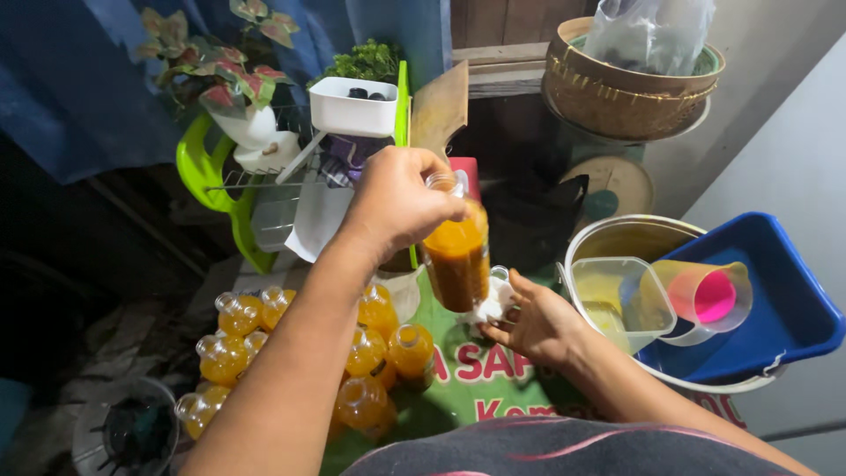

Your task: The person washes clear plastic bottles in a pink colander, then uses a pink funnel and a yellow measuring jug to pour an orange liquid into the bottles. The filled bottles are placed on a green table alongside other filled bottles.

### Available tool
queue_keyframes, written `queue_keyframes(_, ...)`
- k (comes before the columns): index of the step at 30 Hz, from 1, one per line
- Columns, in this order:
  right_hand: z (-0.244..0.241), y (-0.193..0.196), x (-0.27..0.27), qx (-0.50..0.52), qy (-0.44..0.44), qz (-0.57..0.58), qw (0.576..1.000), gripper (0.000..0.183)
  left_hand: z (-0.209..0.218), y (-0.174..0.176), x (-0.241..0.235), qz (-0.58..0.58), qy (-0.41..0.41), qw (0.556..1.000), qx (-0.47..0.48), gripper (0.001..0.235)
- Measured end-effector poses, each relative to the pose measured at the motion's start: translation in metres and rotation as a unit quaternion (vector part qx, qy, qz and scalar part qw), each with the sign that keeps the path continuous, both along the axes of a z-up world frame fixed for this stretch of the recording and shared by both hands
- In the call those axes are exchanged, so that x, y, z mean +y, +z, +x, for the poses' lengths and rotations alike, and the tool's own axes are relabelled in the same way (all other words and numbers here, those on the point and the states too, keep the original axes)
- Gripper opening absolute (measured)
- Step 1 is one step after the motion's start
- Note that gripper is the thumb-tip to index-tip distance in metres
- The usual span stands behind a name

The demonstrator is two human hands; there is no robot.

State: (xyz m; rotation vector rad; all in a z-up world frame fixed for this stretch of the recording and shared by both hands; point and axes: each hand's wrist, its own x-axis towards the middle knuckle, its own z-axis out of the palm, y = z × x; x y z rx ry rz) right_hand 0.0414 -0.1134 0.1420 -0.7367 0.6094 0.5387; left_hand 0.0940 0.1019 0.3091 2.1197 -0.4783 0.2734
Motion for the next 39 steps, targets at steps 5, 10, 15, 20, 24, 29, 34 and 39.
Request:
queue_keyframes(5,-0.011,0.018,-0.004,-0.028,0.085,0.261,0.961,0.077,-0.019,0.005,-0.022,-0.043,-0.029,0.997,0.062,0.027)
queue_keyframes(10,-0.017,0.013,-0.012,-0.017,0.071,0.278,0.958,0.067,-0.027,-0.003,-0.042,-0.073,-0.058,0.995,0.042,0.028)
queue_keyframes(15,-0.021,0.007,-0.024,-0.023,0.056,0.288,0.956,0.068,-0.039,-0.026,-0.050,-0.137,-0.120,0.981,0.067,0.053)
queue_keyframes(20,-0.022,0.013,-0.035,-0.043,0.077,0.288,0.954,0.068,-0.054,-0.058,-0.056,-0.300,-0.289,0.892,0.175,0.092)
queue_keyframes(24,-0.026,0.021,-0.043,-0.076,0.098,0.244,0.962,0.058,-0.066,-0.075,-0.066,-0.276,-0.227,0.929,0.102,0.094)
queue_keyframes(29,-0.025,0.033,-0.051,-0.024,0.078,0.140,0.987,0.056,-0.074,-0.079,-0.071,-0.257,-0.172,0.945,0.104,0.075)
queue_keyframes(34,-0.016,0.037,-0.059,-0.026,0.078,0.084,0.993,0.066,-0.074,-0.073,-0.076,-0.304,-0.151,0.931,0.137,0.072)
queue_keyframes(39,0.000,0.020,-0.065,-0.201,0.002,-0.121,0.972,0.044,-0.068,-0.069,-0.074,-0.306,-0.131,0.936,0.119,0.073)
